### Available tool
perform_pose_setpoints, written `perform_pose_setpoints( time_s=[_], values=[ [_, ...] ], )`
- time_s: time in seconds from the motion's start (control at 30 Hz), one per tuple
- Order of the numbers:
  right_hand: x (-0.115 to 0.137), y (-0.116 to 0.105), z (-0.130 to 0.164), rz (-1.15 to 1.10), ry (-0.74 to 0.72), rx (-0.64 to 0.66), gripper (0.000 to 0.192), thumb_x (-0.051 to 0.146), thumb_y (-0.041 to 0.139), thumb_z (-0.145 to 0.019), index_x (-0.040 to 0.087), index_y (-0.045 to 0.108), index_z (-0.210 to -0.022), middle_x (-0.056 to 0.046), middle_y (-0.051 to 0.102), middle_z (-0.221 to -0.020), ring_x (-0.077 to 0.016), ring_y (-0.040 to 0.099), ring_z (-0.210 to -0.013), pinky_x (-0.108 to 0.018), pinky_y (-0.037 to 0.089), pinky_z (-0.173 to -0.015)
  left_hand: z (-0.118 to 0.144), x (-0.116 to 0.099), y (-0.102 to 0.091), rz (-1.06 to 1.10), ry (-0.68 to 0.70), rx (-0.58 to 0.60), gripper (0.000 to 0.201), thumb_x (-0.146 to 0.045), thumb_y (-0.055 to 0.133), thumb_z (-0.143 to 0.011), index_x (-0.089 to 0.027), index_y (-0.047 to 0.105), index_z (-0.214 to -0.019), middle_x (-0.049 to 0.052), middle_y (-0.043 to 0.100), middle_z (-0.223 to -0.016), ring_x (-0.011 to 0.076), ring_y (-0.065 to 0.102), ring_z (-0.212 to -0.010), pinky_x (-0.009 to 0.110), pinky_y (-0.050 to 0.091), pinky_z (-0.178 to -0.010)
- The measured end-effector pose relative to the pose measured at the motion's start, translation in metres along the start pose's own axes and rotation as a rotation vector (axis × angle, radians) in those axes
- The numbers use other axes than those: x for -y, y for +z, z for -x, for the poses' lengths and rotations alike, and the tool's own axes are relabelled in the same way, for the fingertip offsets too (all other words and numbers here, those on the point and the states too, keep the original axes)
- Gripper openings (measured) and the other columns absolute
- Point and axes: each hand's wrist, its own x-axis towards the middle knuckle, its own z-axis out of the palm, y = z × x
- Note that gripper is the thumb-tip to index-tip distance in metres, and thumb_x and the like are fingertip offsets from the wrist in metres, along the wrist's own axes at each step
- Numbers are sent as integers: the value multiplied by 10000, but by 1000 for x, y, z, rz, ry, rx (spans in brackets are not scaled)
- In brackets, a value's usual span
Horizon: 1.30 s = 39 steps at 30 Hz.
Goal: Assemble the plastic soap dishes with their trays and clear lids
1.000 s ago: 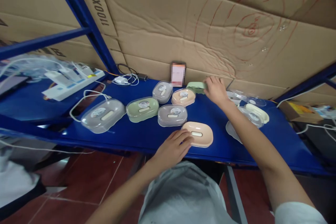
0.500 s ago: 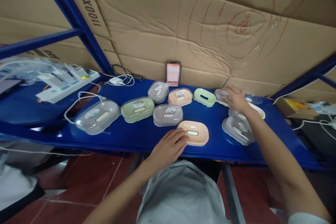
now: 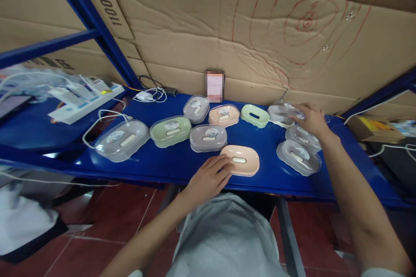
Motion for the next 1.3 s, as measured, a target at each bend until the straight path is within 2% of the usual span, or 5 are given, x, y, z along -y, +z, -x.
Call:
perform_pose_setpoints(
  time_s=[0.2, 0.33, 0.53, 0.77, 1.3],
  values=[
    [0, 6, -23, -57, -14, 31, 414, 236, 783, -939, 98, 752, -1328, -249, 718, -1350, -232, 667, -1263, -344, 493, -1023, 0, 0, -1, 0, 6, 3, 260, -191, 560, -1083, -191, 656, -1324, 119, 705, -1347, 254, 628, -1362, 438, 546, -1135],
    [14, -10, -9, -63, -12, -73, 413, 293, 750, -985, 105, 754, -1353, -261, 685, -1423, -274, 670, -1319, -363, 486, -1098, 0, 0, -1, 5, 5, -19, 259, -219, 588, -1078, -192, 658, -1325, 131, 695, -1374, 260, 641, -1355, 439, 565, -1128],
    [102, -22, 101, -270, -187, -305, 513, 404, 785, -962, 307, 695, -1458, -109, 614, -1569, -316, 653, -1373, -469, 513, -1187, 6, 2, 4, 37, -85, -171, 454, -257, 668, -1050, -239, 569, -1493, 170, 566, -1564, 302, 582, -1457, 458, 579, -1150],
    [191, 29, 208, -548, -225, -233, 604, 302, 727, -1006, 414, 556, -1574, -79, 617, -1560, -311, 660, -1363, -529, 597, -1120, 12, 8, 8, 168, -129, -201, 571, -306, 705, -1034, -288, 500, -1567, 158, 502, -1625, 307, 535, -1508, 507, 545, -1199],
    [192, 44, 219, -392, -373, -249, 752, 225, 733, -991, 408, 431, -1656, -111, 579, -1555, -329, 563, -1416, -545, 567, -1135, 11, 12, 12, 152, -151, -279, 295, -341, 703, -1030, -238, 674, -1305, 139, 637, -1412, 265, 700, -1304, 440, 611, -1126]
  ],
)
